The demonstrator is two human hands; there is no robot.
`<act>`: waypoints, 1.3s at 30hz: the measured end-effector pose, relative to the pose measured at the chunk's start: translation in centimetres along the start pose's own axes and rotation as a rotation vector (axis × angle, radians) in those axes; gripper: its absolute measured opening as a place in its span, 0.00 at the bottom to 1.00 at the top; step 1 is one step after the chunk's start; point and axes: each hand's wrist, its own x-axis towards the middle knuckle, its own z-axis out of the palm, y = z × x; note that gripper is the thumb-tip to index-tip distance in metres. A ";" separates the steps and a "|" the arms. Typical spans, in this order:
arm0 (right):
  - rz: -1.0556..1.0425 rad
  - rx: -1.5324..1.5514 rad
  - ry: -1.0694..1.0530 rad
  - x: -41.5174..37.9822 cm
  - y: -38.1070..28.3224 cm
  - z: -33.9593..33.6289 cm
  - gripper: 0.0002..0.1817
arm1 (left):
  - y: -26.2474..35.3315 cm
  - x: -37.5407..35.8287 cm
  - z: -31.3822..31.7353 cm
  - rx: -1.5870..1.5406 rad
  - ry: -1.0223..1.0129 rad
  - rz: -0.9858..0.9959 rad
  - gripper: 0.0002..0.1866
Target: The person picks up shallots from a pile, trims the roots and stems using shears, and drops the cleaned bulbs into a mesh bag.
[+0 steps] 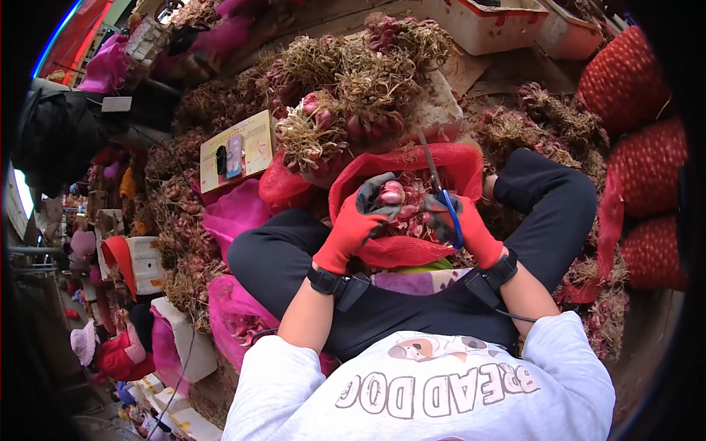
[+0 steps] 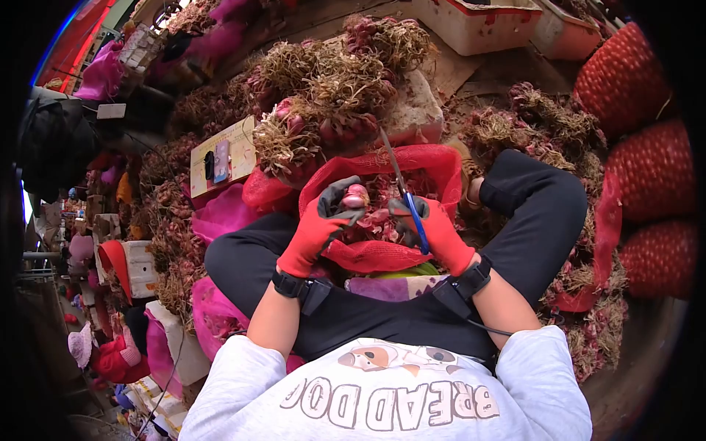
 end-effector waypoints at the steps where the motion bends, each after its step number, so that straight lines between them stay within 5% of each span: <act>1: -0.071 0.001 -0.038 0.5 0.1 -0.2 0.13 | 0.4 -0.1 0.5 0.094 -0.052 0.021 0.31; 3: -0.208 0.006 -0.106 0.9 0.5 -0.4 0.14 | -0.6 -0.3 1.5 0.158 -0.130 -0.042 0.33; 4: -0.059 0.230 -0.097 0.3 -0.6 1.4 0.14 | -1.1 -0.3 1.9 0.368 -0.134 0.084 0.31; 11: 0.063 0.680 -0.289 1.1 1.2 0.1 0.14 | -1.1 0.0 1.1 -0.085 -0.058 -0.099 0.23; 12: 0.111 0.606 -0.119 0.7 0.5 0.5 0.12 | -0.4 0.0 1.6 -0.104 0.008 -0.159 0.23; 15: 0.071 0.638 -0.056 1.5 1.8 0.5 0.12 | -0.1 -0.2 3.0 0.242 0.078 0.148 0.24; 18: -0.179 0.056 -0.094 1.7 2.1 0.1 0.15 | -0.6 -0.3 2.1 0.475 -0.012 0.141 0.20; 20: -0.076 0.065 -0.056 1.2 1.4 0.7 0.17 | -1.3 -0.1 1.7 0.570 -0.027 0.090 0.17; 23: -0.206 -0.018 -0.044 1.1 1.7 1.3 0.23 | -1.2 -0.2 1.8 0.100 0.005 -0.016 0.13; 26: -0.311 -0.080 -0.028 1.0 0.4 1.7 0.27 | -1.6 -0.3 1.2 0.127 0.040 -0.058 0.12; 29: -0.358 -0.089 -0.041 0.6 -0.2 1.5 0.29 | -1.5 -0.4 0.6 -0.293 0.050 -0.370 0.13; 32: -0.278 0.002 -0.138 0.2 -0.9 1.5 0.28 | 1.4 -0.1 0.8 -0.235 0.125 -0.438 0.09; 36: -0.279 -0.008 -0.216 -0.1 -0.8 1.3 0.27 | -1.5 -0.4 -0.5 0.090 -0.093 -0.086 0.06; 39: -0.249 0.021 -0.249 -0.1 -0.6 1.4 0.27 | -1.5 -0.5 -0.7 0.097 -0.174 -0.142 0.07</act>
